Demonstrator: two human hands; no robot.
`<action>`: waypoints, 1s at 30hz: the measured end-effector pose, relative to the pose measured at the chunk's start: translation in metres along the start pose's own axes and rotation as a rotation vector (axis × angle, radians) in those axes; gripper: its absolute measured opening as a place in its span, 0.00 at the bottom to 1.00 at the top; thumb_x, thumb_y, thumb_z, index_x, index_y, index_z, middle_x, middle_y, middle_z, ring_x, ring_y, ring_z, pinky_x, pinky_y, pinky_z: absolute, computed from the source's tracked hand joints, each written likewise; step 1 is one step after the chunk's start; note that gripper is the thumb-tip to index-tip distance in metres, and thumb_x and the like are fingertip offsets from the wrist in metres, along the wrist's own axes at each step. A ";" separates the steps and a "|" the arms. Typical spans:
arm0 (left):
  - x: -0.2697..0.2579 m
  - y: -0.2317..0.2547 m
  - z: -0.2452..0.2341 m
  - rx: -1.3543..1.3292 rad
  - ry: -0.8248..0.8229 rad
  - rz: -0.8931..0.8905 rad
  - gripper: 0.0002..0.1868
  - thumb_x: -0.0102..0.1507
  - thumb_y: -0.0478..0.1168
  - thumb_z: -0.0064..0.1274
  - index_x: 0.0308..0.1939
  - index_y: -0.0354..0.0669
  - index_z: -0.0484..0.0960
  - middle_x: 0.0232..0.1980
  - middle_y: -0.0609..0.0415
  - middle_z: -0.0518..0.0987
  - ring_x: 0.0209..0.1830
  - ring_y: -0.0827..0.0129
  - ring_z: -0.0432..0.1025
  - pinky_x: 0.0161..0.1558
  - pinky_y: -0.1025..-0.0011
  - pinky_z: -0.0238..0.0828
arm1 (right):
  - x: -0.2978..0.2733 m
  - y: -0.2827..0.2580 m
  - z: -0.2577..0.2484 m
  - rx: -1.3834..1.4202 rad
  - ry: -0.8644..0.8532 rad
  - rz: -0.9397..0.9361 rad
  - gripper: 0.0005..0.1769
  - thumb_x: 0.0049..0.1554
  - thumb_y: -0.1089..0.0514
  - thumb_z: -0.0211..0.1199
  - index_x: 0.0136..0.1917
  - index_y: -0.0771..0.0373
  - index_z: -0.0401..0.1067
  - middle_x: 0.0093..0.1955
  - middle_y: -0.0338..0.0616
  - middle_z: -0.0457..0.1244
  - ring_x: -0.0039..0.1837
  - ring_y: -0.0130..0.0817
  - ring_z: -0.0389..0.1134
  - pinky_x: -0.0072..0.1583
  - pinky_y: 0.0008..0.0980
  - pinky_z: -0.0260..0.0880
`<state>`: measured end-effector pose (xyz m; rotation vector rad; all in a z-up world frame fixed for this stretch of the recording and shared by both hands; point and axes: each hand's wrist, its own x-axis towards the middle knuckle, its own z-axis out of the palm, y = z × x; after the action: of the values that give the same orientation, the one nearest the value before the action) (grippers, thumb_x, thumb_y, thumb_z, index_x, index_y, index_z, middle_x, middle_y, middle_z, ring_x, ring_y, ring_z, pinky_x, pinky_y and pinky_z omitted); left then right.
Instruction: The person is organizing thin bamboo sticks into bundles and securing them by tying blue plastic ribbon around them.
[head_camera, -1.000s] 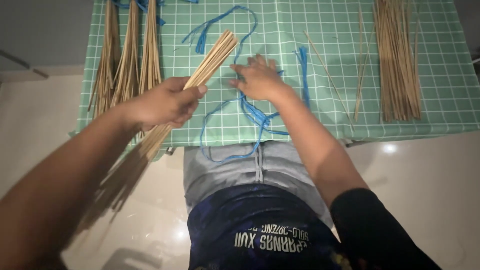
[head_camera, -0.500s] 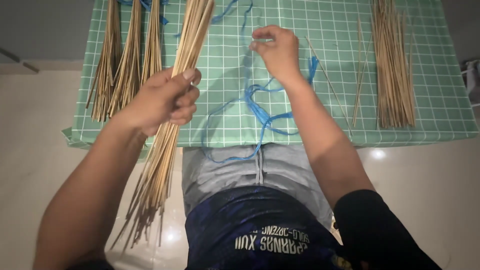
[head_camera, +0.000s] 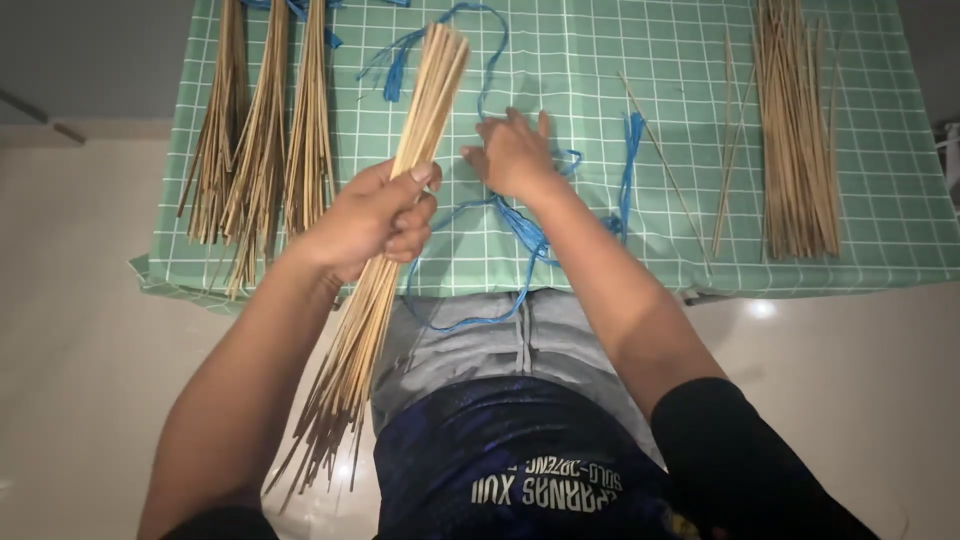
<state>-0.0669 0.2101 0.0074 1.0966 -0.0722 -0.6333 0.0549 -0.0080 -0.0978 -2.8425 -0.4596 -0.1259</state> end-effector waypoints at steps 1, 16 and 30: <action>-0.002 -0.001 -0.001 -0.003 0.002 0.002 0.09 0.71 0.44 0.46 0.44 0.43 0.71 0.21 0.61 0.60 0.14 0.78 0.52 0.15 0.79 0.46 | 0.000 -0.003 -0.010 -0.001 -0.002 -0.003 0.25 0.61 0.43 0.59 0.61 0.63 0.74 0.63 0.52 0.67 0.75 0.57 0.57 0.71 0.75 0.43; 0.012 0.079 0.043 -0.059 0.016 0.295 0.27 0.68 0.49 0.48 0.71 0.50 0.71 0.22 0.64 0.60 0.15 0.81 0.51 0.17 0.82 0.42 | -0.041 -0.047 -0.194 0.427 0.405 -0.745 0.14 0.50 0.81 0.56 0.46 0.75 0.77 0.54 0.52 0.72 0.50 0.43 0.74 0.52 0.34 0.71; -0.075 0.118 0.042 0.245 0.446 0.606 0.27 0.51 0.71 0.67 0.39 0.63 0.78 0.26 0.75 0.64 0.20 0.91 0.58 0.24 0.87 0.52 | -0.040 0.093 -0.175 0.242 0.308 -0.211 0.10 0.61 0.63 0.70 0.56 0.70 0.81 0.46 0.48 0.72 0.43 0.36 0.70 0.46 0.33 0.70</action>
<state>-0.0917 0.2496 0.1458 1.3484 -0.0924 0.1733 0.0397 -0.1521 0.0438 -2.4752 -0.6548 -0.5035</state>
